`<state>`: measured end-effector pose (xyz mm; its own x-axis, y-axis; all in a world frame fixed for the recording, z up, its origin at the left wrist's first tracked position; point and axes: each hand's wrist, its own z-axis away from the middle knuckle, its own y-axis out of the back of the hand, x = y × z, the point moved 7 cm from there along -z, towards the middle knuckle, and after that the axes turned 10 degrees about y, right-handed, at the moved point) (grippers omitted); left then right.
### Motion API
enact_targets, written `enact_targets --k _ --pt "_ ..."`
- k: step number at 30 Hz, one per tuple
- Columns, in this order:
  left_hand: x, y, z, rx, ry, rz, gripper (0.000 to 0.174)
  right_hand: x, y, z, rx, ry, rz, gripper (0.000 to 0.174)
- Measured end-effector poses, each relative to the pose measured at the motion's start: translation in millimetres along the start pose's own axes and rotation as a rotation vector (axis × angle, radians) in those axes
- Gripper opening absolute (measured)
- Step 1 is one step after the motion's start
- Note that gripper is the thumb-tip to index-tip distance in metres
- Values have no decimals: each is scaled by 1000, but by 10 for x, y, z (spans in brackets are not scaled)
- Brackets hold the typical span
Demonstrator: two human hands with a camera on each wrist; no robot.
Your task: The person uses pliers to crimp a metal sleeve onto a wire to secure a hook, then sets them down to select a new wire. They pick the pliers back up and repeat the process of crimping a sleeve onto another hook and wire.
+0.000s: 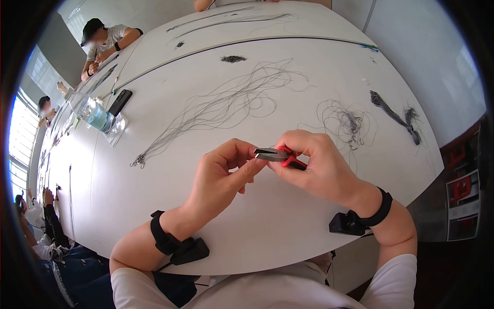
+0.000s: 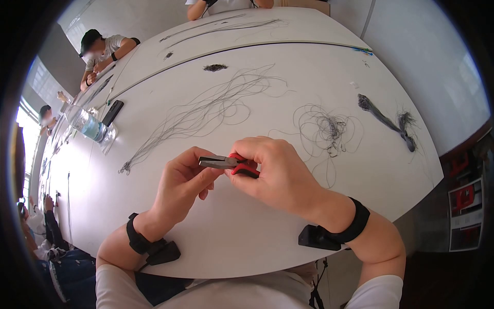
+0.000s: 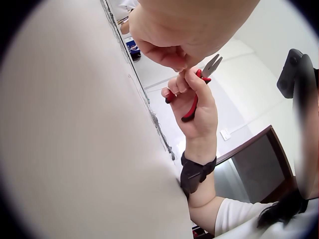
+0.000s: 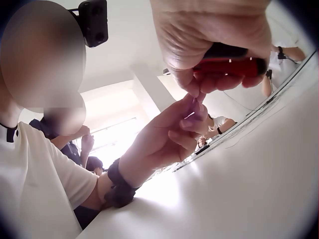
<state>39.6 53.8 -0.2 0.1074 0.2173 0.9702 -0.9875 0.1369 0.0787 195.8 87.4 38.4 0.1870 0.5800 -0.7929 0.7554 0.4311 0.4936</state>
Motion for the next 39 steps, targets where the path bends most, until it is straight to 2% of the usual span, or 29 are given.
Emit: enact_targets --k 8,11,14,18,20,24,26,27,29,32,35,39 --pt "-17 20 -24 2 -13 -13 9 40 -54 22 -54 -42 -94 11" --pt "13 48 -23 57 -44 -76 7 54 -56 26 -59 -63 -128 13" --pt "89 84 -11 132 -121 -211 5 98 -81 47 -77 -135 -203 15" --pt "97 97 -25 148 -202 -221 7 86 -95 49 -83 -85 -208 15" --pt "118 89 -19 155 -225 -228 7 76 -104 57 -122 -185 -298 16" --pt "105 102 -21 150 -127 -199 7 170 -75 79 -186 -264 -211 15" --pt "70 111 -25 132 -65 -163 9 35 107 10 -78 -195 105 13" --pt "29 82 -32 69 -14 -114 13 72 100 1 -78 -197 105 13" --pt "-13 30 -37 1 39 -67 16 -37 183 -41 103 114 122 12" --pt "-20 -32 -27 -63 47 -63 20 -35 111 -29 67 159 44 11" --pt "-27 -43 -21 -86 61 -75 21 -28 94 -23 3 95 45 11" --pt "-28 -67 -6 -129 113 128 25 2 114 -19 2 0 -10 11"
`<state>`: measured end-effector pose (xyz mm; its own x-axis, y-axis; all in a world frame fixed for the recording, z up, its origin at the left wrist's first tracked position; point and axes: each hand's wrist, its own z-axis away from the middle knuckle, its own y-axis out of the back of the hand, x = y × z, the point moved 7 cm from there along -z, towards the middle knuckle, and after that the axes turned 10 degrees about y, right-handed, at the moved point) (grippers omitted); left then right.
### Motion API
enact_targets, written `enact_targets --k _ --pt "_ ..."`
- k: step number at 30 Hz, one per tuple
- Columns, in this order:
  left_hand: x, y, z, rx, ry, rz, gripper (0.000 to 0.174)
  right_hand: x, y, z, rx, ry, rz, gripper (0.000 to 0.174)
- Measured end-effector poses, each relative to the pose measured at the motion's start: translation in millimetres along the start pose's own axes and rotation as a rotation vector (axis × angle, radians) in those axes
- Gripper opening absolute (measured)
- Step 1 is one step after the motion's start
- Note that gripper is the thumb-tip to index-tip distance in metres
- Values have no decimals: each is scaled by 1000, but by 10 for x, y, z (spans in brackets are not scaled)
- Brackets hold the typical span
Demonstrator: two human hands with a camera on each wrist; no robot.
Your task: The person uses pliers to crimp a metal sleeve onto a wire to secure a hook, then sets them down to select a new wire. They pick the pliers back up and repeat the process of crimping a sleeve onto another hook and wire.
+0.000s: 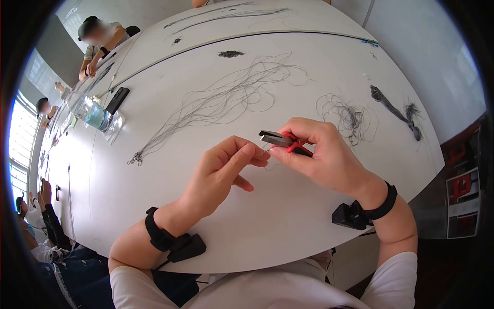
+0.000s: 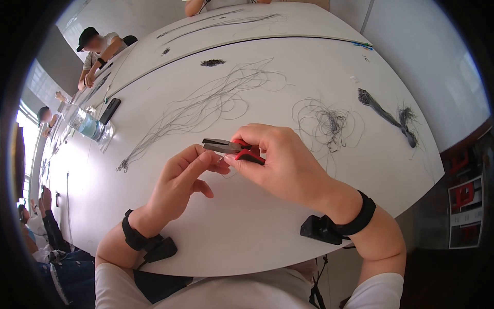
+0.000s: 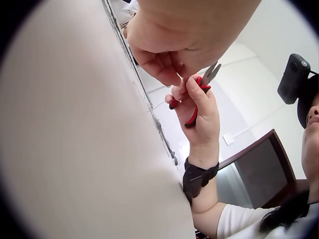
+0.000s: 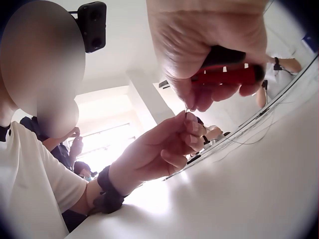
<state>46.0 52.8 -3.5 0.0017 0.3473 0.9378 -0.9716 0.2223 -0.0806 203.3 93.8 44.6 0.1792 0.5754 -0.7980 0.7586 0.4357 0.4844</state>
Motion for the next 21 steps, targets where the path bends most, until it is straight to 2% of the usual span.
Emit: enact_targets --k 4,12,14,15,17,21 --pt "-25 -44 16 -52 108 83 24 47 -12 -1 7 -34 -42 12" --pt "-70 -17 16 -71 93 68 21 71 -37 -5 -1 0 -24 13" --pt "-64 0 8 -60 63 68 19 -44 58 -10 87 166 249 14" --pt "-30 29 4 -27 1 41 17 -41 89 -7 84 167 247 14" --pt "11 59 6 9 -60 15 16 -193 128 15 67 364 796 19" --pt "64 102 20 94 -89 -84 11 -210 124 37 90 372 857 22"
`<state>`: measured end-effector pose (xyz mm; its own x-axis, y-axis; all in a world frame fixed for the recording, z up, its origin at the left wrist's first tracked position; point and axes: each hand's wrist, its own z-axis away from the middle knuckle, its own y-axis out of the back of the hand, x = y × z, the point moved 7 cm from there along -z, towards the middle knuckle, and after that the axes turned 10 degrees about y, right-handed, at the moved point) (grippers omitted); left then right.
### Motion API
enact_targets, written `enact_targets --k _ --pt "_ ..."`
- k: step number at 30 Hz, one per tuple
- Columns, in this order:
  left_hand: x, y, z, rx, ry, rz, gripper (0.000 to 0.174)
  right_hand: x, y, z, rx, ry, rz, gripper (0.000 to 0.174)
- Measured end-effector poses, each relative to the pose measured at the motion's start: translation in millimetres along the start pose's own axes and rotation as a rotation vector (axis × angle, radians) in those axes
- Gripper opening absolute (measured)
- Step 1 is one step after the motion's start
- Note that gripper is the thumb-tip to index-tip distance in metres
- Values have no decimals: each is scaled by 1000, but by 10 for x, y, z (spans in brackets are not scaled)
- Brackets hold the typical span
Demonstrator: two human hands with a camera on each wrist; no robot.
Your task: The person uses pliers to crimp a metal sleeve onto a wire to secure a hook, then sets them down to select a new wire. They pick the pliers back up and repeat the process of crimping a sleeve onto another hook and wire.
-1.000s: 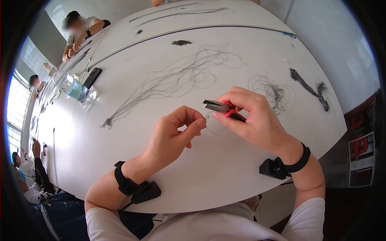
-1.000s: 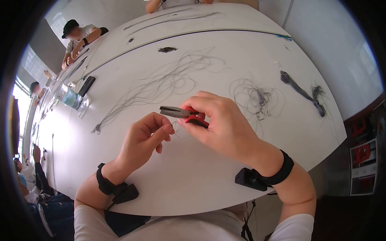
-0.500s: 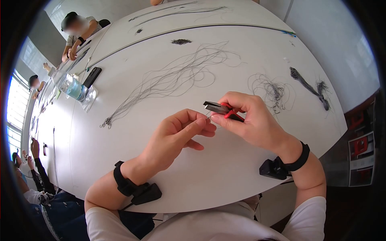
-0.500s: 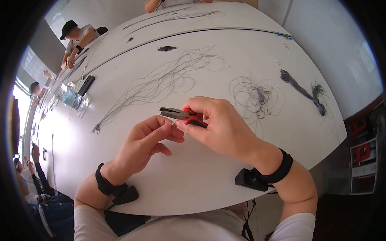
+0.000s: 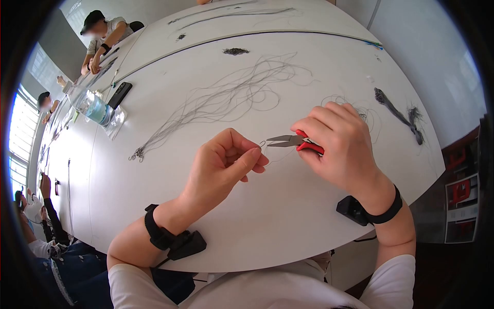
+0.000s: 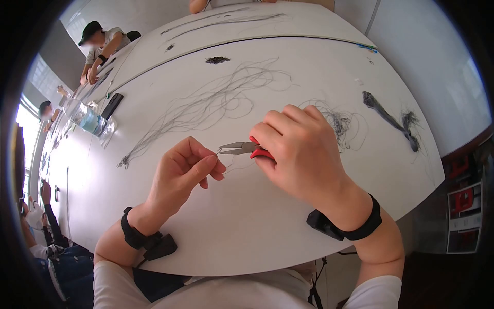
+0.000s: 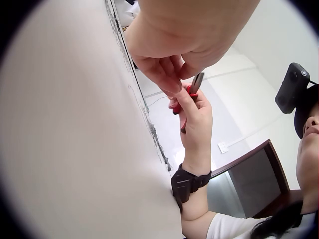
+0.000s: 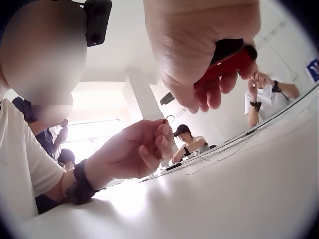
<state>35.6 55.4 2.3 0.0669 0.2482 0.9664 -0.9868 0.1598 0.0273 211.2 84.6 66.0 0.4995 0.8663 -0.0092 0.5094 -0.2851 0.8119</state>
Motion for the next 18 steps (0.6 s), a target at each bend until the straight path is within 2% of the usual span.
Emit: enact_targets --k 5,18 --pt "20 -11 12 20 -28 -53 9 -141 32 -26 -9 81 129 23" --pt "39 1 22 79 -63 -92 10 -209 21 -16 35 102 214 15"
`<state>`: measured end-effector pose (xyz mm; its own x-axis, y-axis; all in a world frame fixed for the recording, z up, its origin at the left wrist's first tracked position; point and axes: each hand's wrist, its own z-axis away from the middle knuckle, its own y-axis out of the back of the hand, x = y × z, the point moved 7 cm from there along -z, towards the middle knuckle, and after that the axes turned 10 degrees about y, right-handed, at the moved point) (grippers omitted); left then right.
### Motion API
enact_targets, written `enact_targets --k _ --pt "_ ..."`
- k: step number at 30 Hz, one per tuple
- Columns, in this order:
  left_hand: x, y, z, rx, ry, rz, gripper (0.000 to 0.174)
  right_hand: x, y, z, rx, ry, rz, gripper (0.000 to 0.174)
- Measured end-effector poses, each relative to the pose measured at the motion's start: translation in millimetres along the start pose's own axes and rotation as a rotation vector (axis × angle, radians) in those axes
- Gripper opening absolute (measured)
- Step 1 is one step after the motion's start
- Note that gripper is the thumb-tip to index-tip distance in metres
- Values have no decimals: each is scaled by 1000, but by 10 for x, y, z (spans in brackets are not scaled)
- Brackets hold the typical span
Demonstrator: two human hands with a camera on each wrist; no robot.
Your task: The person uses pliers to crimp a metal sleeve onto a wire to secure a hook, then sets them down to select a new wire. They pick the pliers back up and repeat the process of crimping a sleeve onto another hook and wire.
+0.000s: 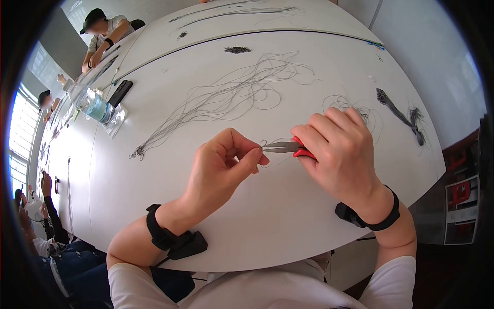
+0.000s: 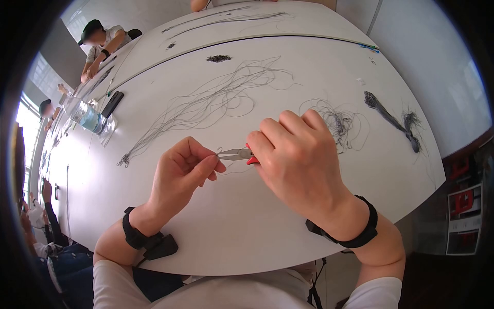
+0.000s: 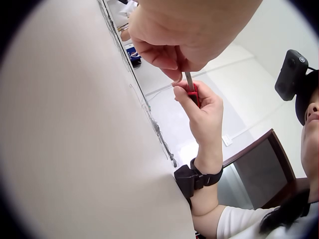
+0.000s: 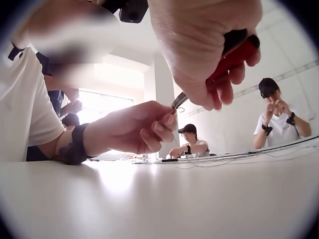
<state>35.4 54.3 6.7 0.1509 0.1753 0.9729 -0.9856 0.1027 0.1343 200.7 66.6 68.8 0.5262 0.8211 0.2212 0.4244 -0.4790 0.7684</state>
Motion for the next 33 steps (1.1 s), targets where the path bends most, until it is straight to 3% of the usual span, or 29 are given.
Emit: enact_targets --k 12,14,33 --pt "-34 -6 6 -14 37 85 12 -6 9 4 11 3 46 11" --pt "-36 -9 10 -15 42 87 12 7 -14 23 -18 -8 23 30" --pt "-50 -27 3 -28 59 76 11 20 -27 28 -35 -32 11 28"
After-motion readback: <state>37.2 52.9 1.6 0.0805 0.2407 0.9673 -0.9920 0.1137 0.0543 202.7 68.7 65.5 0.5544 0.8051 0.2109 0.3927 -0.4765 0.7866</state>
